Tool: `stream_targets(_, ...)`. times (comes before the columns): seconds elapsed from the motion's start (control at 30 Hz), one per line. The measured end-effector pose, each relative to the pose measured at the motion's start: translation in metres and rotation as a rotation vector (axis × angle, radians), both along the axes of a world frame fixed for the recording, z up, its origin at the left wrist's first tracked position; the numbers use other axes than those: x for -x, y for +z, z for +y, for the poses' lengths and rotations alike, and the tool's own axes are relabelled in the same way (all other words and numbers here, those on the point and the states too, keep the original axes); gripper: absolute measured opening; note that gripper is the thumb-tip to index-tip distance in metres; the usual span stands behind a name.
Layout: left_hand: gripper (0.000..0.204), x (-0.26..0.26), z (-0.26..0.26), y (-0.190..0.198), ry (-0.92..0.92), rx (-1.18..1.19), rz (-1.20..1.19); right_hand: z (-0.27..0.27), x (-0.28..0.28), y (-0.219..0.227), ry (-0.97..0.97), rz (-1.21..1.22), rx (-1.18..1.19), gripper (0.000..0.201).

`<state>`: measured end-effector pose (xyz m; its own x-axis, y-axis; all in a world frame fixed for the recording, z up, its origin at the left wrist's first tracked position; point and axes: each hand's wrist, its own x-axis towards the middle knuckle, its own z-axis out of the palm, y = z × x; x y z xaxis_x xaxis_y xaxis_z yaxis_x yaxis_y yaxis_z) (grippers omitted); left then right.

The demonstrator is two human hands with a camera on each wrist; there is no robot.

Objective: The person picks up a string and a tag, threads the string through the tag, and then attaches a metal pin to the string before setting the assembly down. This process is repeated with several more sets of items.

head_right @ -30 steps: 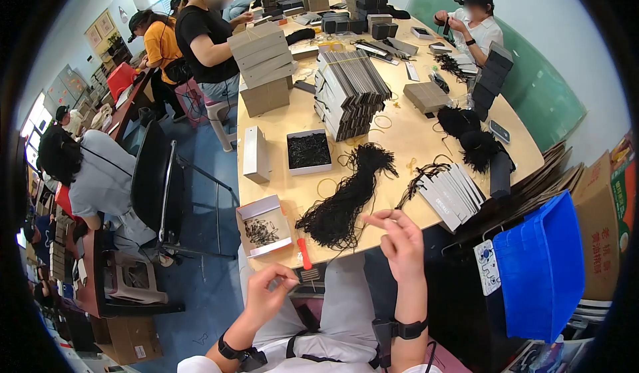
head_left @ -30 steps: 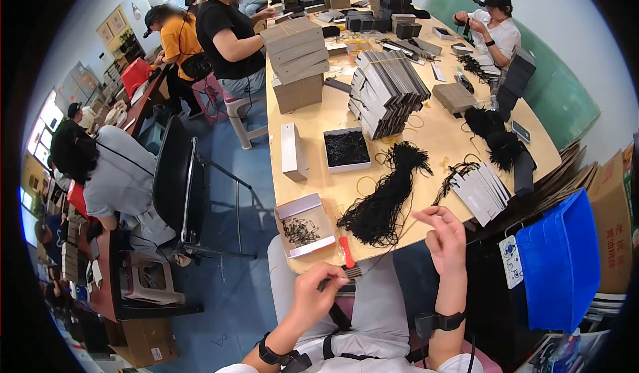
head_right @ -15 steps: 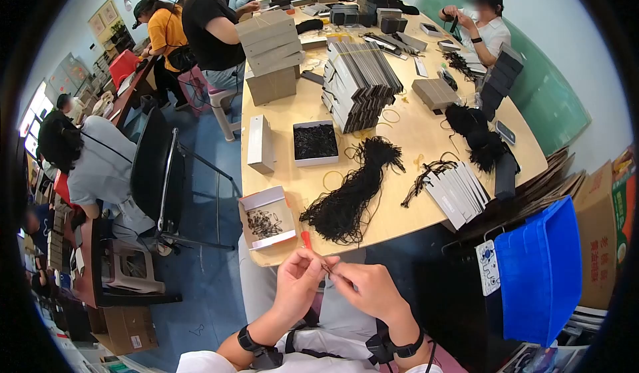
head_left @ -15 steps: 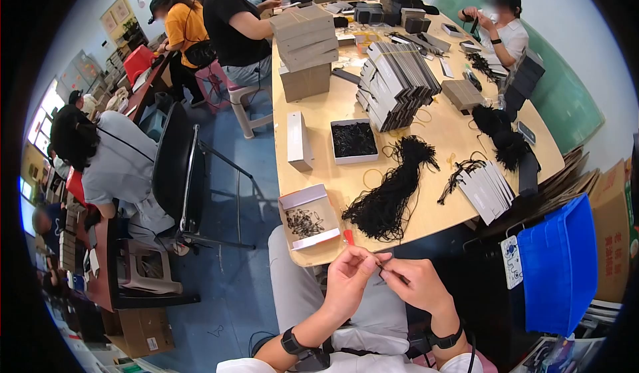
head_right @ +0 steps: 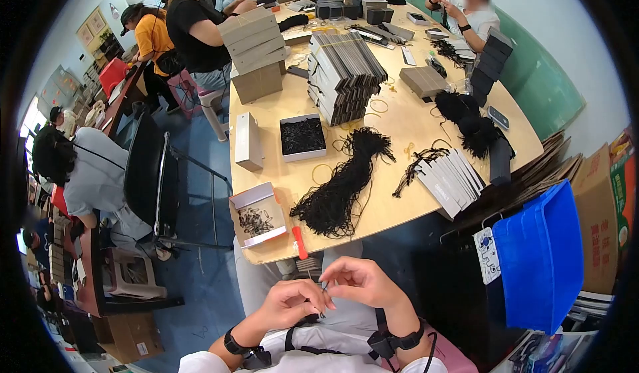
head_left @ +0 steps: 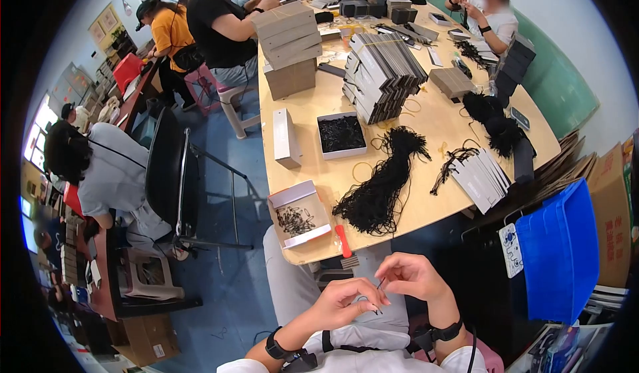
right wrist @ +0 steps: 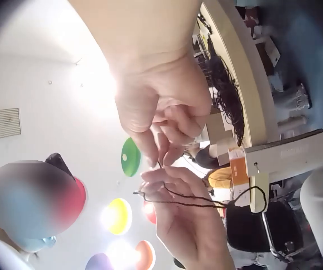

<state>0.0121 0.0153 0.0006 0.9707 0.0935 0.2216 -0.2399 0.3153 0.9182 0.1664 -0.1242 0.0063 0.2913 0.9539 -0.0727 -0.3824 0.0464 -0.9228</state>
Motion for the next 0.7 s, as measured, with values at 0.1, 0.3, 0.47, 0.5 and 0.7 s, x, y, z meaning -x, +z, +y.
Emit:
stream_targets(0.1,0.003,0.0,-0.001,0.002,0.061,0.021,0.021,0.005,0.001,-0.002,0.032,-0.077,-0.027,0.008)
stream_targets(0.3,0.003,0.004,0.006,0.013,0.326,-0.327,0.284,0.001,0.001,0.012,0.062,-0.277,-0.07,0.009)
stream_targets(0.47,0.007,0.005,0.001,0.009,0.386,-0.241,0.374,0.009,0.013,0.019,-0.049,-0.494,0.076,0.013)
stream_targets(0.5,0.007,0.005,0.0,0.007,0.386,-0.24,0.374,0.009,0.013,0.018,-0.048,-0.494,0.076,0.013)
stream_targets(0.7,0.011,0.006,0.002,-0.001,0.262,-0.044,0.401,0.007,0.015,0.013,-0.035,-0.45,0.132,0.015)
